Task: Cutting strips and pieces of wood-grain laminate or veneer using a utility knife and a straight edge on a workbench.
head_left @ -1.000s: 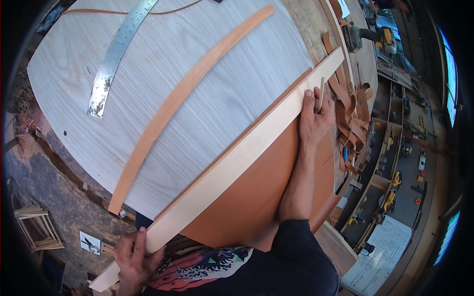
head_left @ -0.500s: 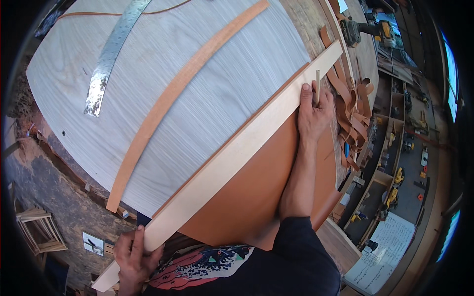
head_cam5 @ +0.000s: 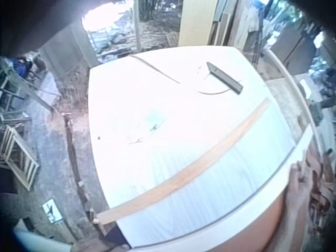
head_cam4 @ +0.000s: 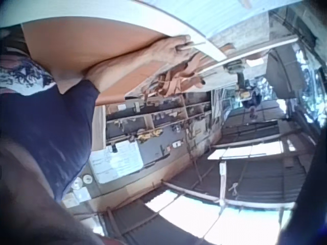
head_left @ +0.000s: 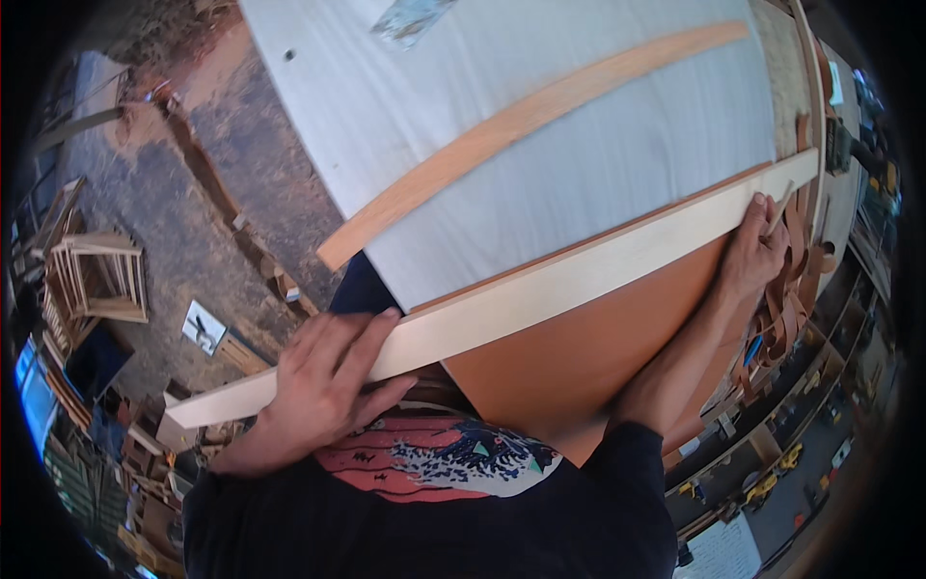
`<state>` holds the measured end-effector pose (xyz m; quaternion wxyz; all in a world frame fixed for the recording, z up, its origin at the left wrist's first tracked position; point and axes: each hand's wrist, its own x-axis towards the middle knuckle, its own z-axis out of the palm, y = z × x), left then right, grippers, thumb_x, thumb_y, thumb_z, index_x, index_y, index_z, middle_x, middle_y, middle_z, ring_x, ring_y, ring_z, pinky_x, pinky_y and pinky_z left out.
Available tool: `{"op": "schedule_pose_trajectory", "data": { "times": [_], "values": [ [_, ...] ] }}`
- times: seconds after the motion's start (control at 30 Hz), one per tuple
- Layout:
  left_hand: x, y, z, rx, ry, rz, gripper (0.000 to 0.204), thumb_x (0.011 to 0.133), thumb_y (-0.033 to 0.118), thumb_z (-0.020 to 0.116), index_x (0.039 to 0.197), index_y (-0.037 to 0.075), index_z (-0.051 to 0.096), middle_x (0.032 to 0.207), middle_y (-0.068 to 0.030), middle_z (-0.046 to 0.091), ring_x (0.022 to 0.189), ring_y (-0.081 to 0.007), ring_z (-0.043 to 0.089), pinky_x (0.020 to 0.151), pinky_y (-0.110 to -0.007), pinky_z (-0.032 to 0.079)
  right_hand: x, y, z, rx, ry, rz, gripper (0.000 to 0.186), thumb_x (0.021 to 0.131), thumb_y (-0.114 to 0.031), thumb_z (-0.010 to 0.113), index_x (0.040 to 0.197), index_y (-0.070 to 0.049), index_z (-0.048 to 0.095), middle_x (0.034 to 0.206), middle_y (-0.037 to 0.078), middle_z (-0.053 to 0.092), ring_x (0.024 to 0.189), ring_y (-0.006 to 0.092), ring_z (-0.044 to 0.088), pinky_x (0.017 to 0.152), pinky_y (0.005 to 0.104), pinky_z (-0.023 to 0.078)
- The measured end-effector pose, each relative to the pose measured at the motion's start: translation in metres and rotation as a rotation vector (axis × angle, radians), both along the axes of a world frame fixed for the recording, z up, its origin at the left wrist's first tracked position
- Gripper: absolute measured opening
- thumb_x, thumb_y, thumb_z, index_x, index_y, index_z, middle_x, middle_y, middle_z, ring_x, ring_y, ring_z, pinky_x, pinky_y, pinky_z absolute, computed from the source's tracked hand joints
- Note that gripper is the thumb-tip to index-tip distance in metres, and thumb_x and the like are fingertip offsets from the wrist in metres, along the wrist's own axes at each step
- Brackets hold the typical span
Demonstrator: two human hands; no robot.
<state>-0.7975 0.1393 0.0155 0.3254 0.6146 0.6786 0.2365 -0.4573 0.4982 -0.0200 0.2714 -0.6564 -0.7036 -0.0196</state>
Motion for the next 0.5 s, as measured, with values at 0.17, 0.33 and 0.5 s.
{"op": "schedule_pose_trajectory", "data": {
  "times": [0.17,0.33,0.5],
  "values": [
    [0.003,0.005,-0.002,0.061,-0.028,0.007,0.067,0.078,0.026,0.087,0.133,-0.002,0.061,0.107,-0.0153,0.065,0.089,-0.0307,0.066,0.080,-0.043,0.055,0.002,-0.003,0.001,-0.018,0.045,-0.004,0.047,0.097,-0.040,0.075,0.116,0.002,0.075,0.113,0.019,0.073,0.104,0.0316,0.072,0.093,0.0397,0.056],
    [0.007,-0.005,-0.003,0.003,0.013,0.058,0.065,0.080,0.025,0.085,0.133,-0.004,0.061,0.106,-0.0182,0.066,0.087,-0.0343,0.065,0.077,-0.046,0.054,-0.002,0.002,-0.030,0.110,0.077,0.215,0.031,0.095,-0.027,0.076,0.102,0.003,0.073,0.098,0.017,0.065,0.093,0.0330,0.064,0.082,0.0449,0.051],
    [0.011,-0.003,-0.004,0.052,0.004,0.045,0.066,0.079,0.025,0.085,0.131,-0.006,0.061,0.103,-0.0197,0.065,0.085,-0.0361,0.065,0.073,-0.047,0.053,0.004,-0.004,-0.007,0.049,0.156,0.120,0.035,0.093,-0.028,0.080,0.108,0.002,0.076,0.098,0.014,0.064,0.092,0.0286,0.064,0.081,0.0408,0.051]
  ]
}}
